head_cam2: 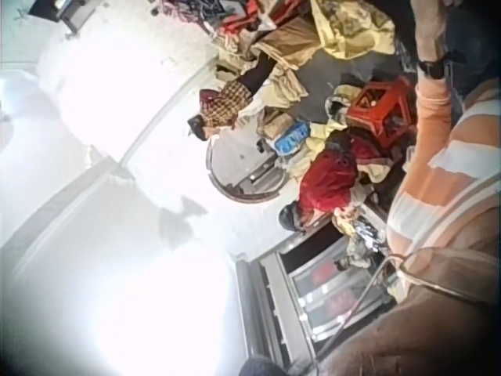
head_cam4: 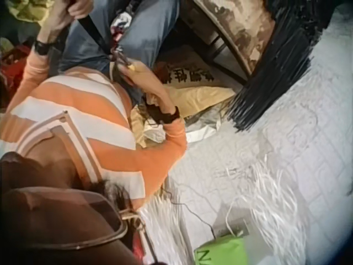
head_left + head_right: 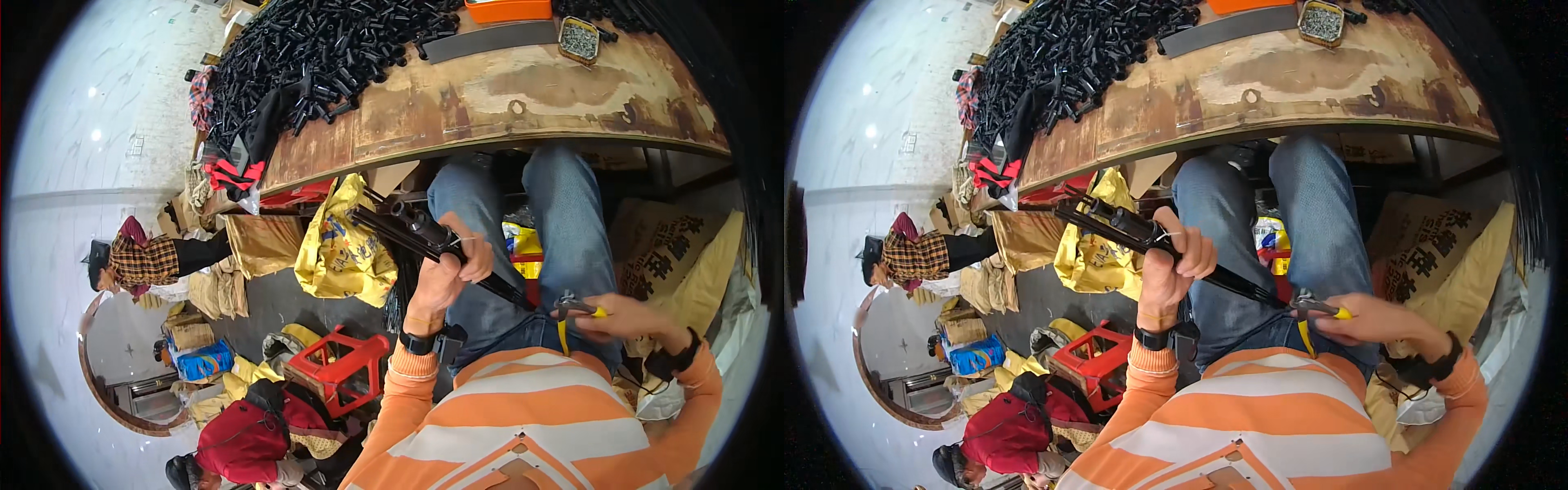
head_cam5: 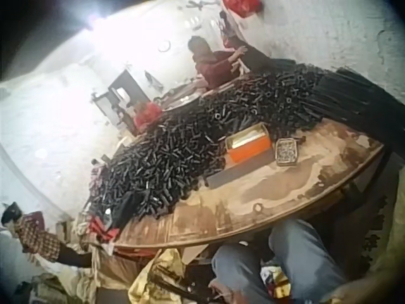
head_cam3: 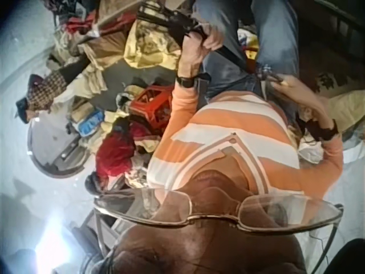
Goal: Gathering, bundling, and trimming ends of black electrical cables at a manual assembly station.
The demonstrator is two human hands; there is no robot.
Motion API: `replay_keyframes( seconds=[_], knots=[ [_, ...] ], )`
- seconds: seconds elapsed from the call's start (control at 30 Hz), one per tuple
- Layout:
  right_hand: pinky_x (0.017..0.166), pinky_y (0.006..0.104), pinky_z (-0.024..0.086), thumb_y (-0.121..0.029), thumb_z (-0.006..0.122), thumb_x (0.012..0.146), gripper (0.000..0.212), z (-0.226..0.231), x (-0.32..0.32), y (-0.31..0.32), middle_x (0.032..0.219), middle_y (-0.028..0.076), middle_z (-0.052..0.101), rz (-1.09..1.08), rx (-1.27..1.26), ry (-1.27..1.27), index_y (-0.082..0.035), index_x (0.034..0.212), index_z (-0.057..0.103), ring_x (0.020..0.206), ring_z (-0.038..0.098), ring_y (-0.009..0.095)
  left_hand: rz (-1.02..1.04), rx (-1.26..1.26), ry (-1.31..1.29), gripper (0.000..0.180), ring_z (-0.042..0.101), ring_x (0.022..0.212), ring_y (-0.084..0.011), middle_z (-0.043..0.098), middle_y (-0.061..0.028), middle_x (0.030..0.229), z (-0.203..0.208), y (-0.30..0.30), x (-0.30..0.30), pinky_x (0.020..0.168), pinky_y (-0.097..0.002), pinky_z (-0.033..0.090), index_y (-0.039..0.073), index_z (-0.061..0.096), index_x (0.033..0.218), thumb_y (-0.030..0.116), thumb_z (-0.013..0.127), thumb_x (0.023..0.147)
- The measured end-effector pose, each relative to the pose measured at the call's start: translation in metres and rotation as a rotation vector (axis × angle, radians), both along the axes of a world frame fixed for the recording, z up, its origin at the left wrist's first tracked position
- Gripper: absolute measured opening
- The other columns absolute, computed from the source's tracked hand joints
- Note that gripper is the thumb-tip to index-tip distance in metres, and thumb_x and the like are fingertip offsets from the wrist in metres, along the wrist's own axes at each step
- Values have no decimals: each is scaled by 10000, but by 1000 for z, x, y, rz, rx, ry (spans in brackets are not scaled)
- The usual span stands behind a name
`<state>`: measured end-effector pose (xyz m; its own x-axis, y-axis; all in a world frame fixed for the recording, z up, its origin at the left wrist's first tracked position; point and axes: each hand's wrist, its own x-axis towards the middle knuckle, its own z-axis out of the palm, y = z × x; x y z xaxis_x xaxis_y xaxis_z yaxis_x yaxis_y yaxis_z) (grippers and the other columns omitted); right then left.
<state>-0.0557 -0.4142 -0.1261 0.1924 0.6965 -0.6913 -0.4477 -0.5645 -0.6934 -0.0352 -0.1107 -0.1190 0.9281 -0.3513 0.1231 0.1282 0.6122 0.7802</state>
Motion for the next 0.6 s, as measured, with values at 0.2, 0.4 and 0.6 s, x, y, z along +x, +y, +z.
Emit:
replay_keyframes(
  seconds=[0.2, 0.4, 0.6],
  knots=[
    [787, 290, 485, -230, 505, 1011, 301, -52, -27, 46, 980, 108, 661, -649, 454, 199, 14, 1176, 568, 838, 627, 128, -63, -6, -32, 434, 350, 502, -90, 383, 27, 597, 4, -12, 1, 487, -255, 308, 109, 425, 894, 496, 622, 896],
    [676, 377, 499, -131, 510, 983, 296, 12, 13, 67, 805, 99, 650, -388, 184, -540, -11, 1252, 538, 709, 633, 228, -43, -32, -6, 421, 347, 559, -103, 400, 6, 628, 4, -9, -7, 513, -262, 300, 94, 423, 898, 435, 670, 889],
    [805, 410, 469, 113, 562, 776, 604, 45, 31, 70, 1041, 170, 550, -354, 145, -1331, -65, 1349, 493, 929, 562, 351, 61, 34, 31, 378, 332, 559, -101, 378, 4, 639, 6, -18, -10, 511, -256, 287, 98, 403, 891, 395, 632, 935]
  ],
)
